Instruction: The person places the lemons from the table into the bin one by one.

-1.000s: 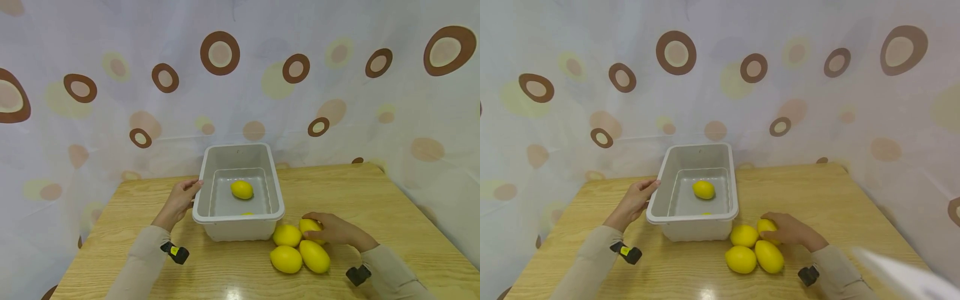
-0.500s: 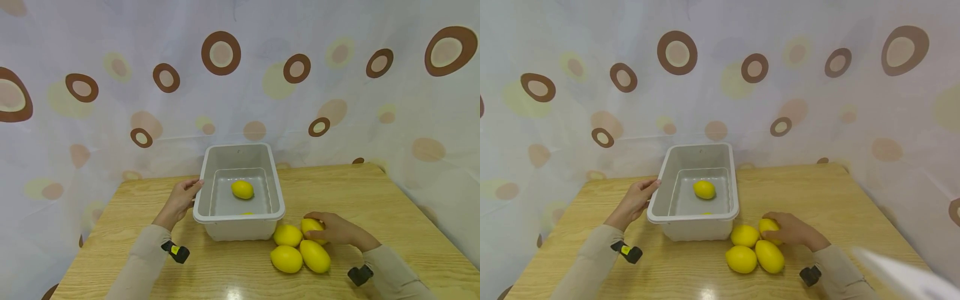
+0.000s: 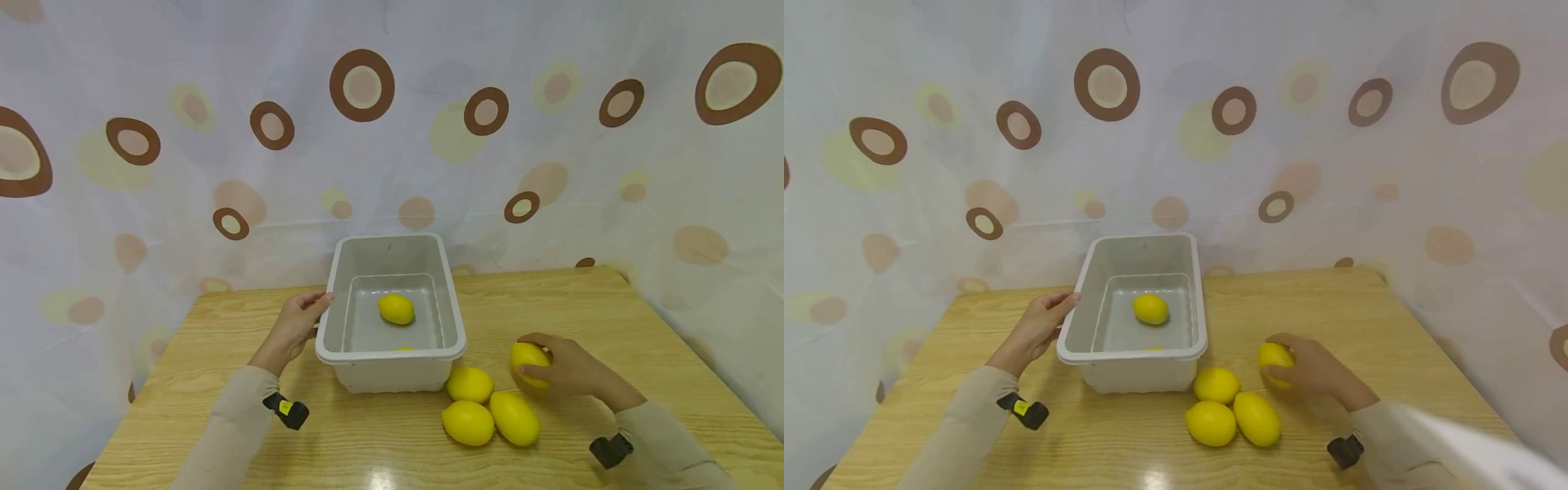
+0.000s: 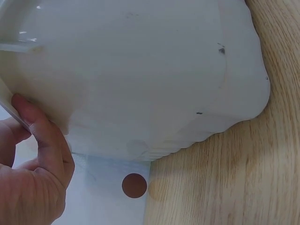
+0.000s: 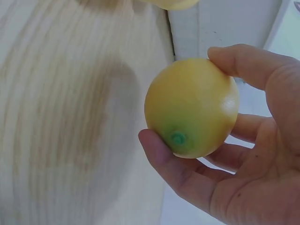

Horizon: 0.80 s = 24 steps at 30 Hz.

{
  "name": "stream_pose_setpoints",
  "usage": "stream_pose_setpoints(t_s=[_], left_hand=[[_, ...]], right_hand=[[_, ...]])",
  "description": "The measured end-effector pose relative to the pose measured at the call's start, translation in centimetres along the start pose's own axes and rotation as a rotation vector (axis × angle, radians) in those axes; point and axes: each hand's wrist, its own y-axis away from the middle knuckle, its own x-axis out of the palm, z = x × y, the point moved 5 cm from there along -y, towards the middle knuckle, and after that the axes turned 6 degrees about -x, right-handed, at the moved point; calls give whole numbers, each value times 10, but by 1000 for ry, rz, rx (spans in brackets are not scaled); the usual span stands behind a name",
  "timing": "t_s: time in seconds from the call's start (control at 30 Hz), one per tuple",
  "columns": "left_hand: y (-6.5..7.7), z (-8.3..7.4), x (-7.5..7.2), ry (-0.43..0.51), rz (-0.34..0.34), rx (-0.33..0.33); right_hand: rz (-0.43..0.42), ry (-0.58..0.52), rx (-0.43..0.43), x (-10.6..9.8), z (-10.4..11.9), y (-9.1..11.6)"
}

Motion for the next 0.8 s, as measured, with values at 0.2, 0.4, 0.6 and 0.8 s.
stream_pose_setpoints(t_s=[0.2, 0.4, 0.6, 0.8], left_hand=[[1, 0, -1, 1, -3, -1], [0, 0, 0, 6, 4, -14], [0, 1, -1, 10, 2, -14], [-1, 1, 0, 12, 6, -14]], right_hand=[[-46, -36, 45, -20, 4, 5], [-88, -73, 70, -41, 11, 7], [-119, -76, 62, -55, 17, 3], [-125, -17, 46, -66, 33, -4]])
